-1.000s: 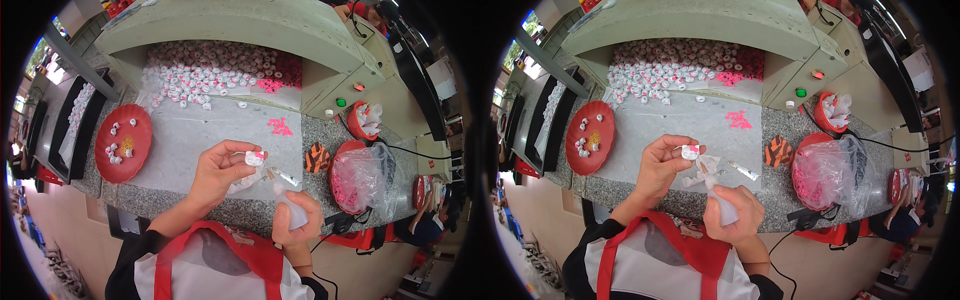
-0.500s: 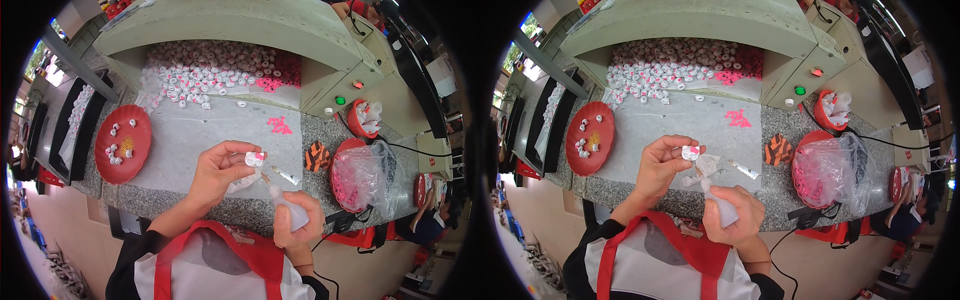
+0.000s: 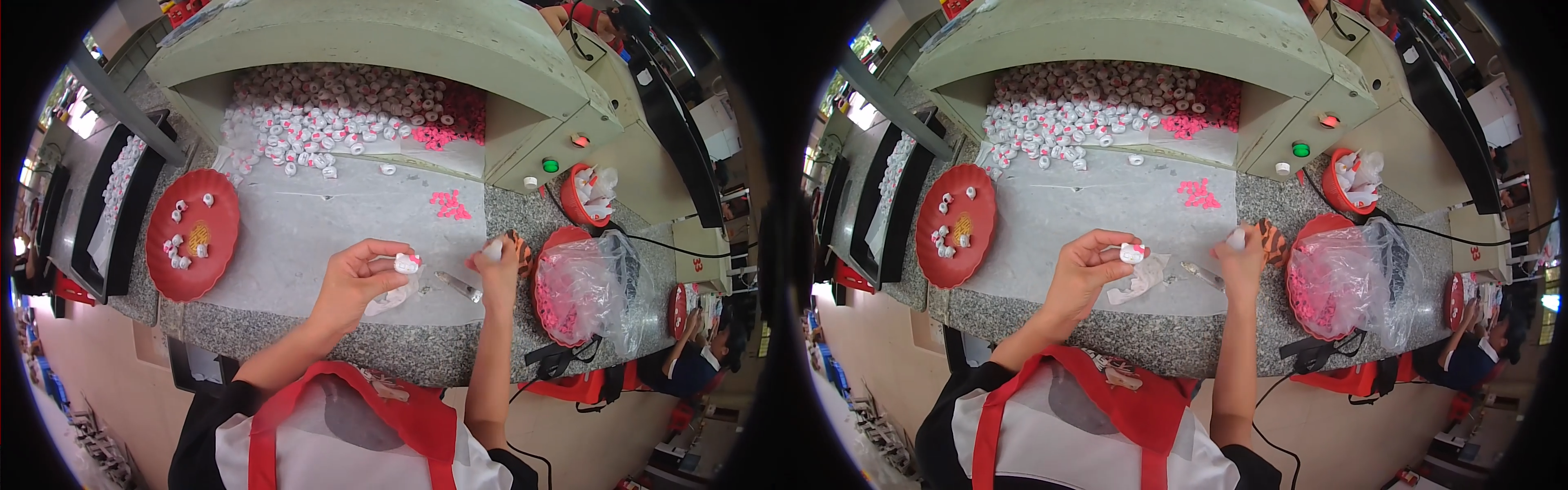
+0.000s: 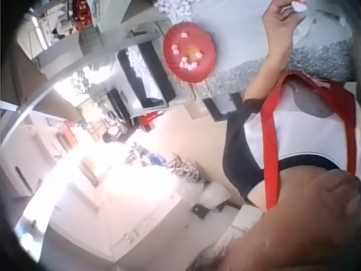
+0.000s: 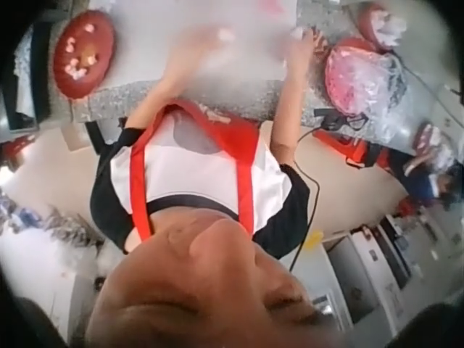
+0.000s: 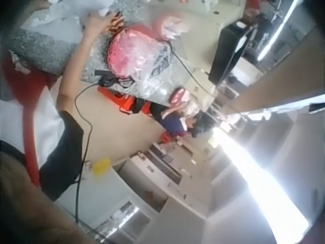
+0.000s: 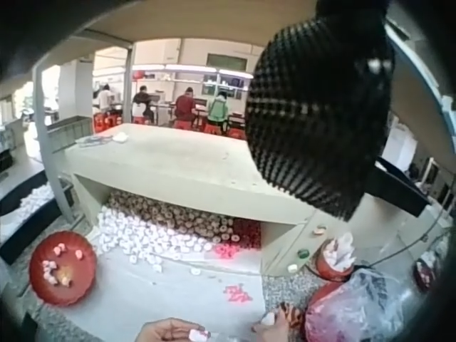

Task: Assembling small plastic toy figurines by applying glue and attaching accessory components.

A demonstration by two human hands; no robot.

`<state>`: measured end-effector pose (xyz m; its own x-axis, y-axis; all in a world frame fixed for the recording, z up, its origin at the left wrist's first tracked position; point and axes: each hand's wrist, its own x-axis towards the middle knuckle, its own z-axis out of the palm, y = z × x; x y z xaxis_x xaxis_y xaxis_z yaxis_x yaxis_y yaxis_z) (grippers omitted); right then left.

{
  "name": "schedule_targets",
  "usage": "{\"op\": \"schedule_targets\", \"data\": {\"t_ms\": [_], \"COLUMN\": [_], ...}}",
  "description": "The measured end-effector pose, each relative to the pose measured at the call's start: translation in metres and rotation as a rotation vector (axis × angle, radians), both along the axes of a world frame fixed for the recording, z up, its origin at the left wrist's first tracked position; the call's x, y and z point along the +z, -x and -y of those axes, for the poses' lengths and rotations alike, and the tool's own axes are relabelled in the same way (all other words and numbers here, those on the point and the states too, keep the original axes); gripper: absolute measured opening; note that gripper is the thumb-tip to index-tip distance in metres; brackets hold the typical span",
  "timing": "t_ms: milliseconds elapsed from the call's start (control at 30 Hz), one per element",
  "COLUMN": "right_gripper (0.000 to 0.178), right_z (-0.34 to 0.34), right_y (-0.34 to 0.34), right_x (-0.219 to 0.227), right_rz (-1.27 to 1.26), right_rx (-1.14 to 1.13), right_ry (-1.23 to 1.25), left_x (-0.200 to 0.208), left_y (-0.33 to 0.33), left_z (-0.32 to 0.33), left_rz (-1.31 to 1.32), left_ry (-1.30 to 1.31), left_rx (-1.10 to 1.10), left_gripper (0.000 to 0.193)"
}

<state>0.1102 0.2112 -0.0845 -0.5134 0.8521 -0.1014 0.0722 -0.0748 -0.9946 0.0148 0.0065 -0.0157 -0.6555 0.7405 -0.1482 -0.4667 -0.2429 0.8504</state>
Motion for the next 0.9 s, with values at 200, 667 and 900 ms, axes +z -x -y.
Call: {"op": "schedule_targets", "data": {"t_ms": [200, 667, 900], "right_gripper": [0.028, 0.018, 0.024], "right_z": [-0.036, -0.042, -0.043], "right_y": [0.057, 0.022, -0.004], "right_x": [-0.001, 0.012, 0.002], "right_rz": [0.804, 0.753, 0.678], "right_rx": [0.177, 0.277, 0.151], "right_ry": [-0.777, -0.815, -0.776], "left_x": [-0.005, -0.013, -0.019], "left_y": [-0.003, -0.001, -0.001], "left_z": [0.006, -0.002, -0.005], "left_rz": [0.023, 0.059, 0.104], "left_ry": [0.031, 0.01, 0.013], "left_rx": [-0.013, -0.004, -0.041], "left_gripper": [0.032, 0.032, 0.033]}}
